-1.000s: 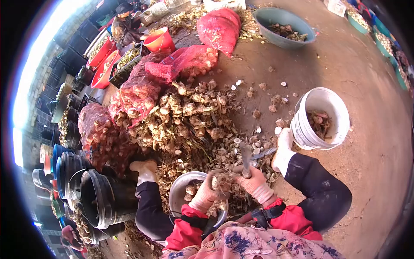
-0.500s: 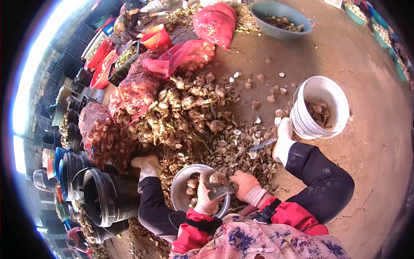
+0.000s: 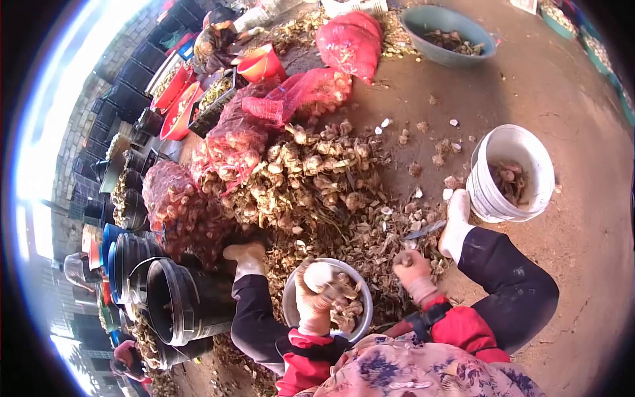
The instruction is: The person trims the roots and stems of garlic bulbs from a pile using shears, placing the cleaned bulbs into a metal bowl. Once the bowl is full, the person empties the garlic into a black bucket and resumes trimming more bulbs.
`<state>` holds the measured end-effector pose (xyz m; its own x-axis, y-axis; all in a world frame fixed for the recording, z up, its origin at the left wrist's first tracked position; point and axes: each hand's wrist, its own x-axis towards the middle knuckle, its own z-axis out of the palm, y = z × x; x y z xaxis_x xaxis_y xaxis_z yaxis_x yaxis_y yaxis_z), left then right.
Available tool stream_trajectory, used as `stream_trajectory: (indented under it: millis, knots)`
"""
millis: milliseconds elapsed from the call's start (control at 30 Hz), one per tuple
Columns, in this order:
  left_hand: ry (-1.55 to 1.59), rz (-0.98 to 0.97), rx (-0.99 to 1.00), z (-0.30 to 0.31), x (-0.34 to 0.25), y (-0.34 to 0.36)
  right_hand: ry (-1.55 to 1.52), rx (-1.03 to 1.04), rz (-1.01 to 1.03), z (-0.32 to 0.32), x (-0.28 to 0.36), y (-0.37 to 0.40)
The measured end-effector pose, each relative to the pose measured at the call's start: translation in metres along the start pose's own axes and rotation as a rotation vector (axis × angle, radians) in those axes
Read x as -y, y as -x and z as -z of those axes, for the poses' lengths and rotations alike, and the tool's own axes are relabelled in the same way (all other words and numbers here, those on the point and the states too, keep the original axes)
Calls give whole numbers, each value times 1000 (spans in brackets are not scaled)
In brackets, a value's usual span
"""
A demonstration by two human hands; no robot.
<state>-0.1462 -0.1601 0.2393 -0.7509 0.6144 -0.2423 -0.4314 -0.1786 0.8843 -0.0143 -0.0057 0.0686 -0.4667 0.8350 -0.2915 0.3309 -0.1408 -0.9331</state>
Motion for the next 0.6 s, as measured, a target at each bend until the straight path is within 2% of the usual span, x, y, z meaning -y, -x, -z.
stream_trajectory:
  millis: [67,100,133,200,233,300,333,367,400,433,467,500,533,567,600]
  knots:
    - [60,-92,-225,8,14,-14,-168,99,173,-11,4,23]
    - [205,-3,22,26,18,-23,-98,137,323,-1,46,38]
    - [350,-40,103,12,12,-20,-26,174,478,2,71,44]
    - [478,-15,-108,5,26,-19,150,241,517,-5,77,49]
    - [481,-8,-103,8,31,-19,72,261,502,-6,86,49]
    - [389,138,-106,13,43,-17,4,260,477,-14,89,46]
    - [452,142,43,12,46,-16,-73,268,457,-16,87,44]
    - [615,120,44,10,50,-15,-10,230,427,-17,76,42]
    - [774,98,42,-11,39,-9,78,217,231,-30,30,31]
    - [628,64,21,-33,22,1,9,191,-46,-30,-8,27]
    - [676,35,268,-43,9,-3,-58,169,-316,-26,-39,23]
    - [336,-82,185,-35,10,-5,27,132,-383,-21,-63,13]
    - [256,90,112,-15,10,-3,121,95,-455,-16,-70,7]
    - [190,266,48,6,10,-2,-92,47,-474,-14,-76,3]
    - [-225,247,20,43,29,-4,-85,43,-470,-9,-67,-2]
